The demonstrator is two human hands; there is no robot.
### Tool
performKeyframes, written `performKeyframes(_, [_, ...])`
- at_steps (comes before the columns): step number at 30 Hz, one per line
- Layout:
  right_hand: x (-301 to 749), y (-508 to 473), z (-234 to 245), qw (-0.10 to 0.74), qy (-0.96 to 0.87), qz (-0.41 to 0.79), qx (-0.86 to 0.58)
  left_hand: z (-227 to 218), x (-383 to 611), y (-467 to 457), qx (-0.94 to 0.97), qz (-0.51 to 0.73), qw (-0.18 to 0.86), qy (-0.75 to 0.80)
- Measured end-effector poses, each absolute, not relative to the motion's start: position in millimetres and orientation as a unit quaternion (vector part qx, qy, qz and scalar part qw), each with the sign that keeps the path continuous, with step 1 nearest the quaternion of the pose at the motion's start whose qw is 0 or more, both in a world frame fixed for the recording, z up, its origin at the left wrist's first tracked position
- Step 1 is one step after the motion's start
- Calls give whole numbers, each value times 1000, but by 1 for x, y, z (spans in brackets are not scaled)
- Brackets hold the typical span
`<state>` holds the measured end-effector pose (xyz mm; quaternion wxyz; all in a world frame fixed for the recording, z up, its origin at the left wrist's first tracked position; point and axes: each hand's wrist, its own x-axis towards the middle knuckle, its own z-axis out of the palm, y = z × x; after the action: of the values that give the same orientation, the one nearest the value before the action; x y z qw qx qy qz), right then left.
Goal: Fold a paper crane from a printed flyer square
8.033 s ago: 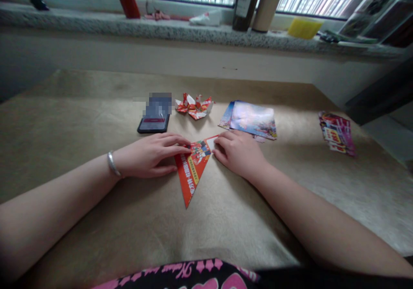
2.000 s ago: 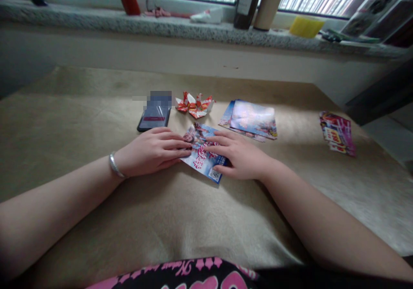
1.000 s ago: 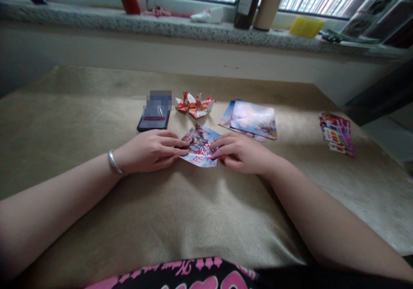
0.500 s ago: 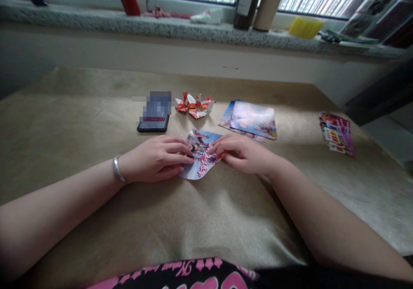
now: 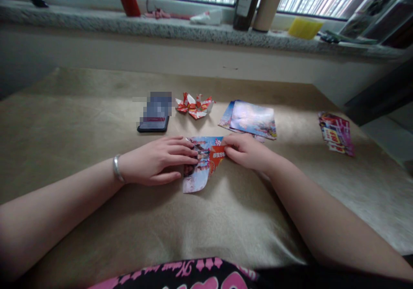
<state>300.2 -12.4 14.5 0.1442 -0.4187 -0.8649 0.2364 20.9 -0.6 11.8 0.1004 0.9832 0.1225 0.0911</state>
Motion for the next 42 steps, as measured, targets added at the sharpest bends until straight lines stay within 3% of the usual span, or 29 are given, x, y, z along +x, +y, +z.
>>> performKeyframes(12, [282, -12, 3, 171, -853, 161, -466, 12, 25, -10, 983, 108, 106, 105])
performKeyframes(17, [275, -16, -1, 171, -864, 88, -465, 12, 25, -11, 971, 123, 118, 169])
performKeyframes(29, [260, -19, -4, 193, -852, 38, -485, 8, 27, -10, 984, 99, 4, 146])
performKeyframes(35, [267, -21, 0, 247, -888, 58, -385, 9, 28, -10, 987, 91, 4, 134])
performKeyframes(42, [276, -22, 5, 192, -937, 92, -278, 8, 25, -6, 987, 95, 12, 127])
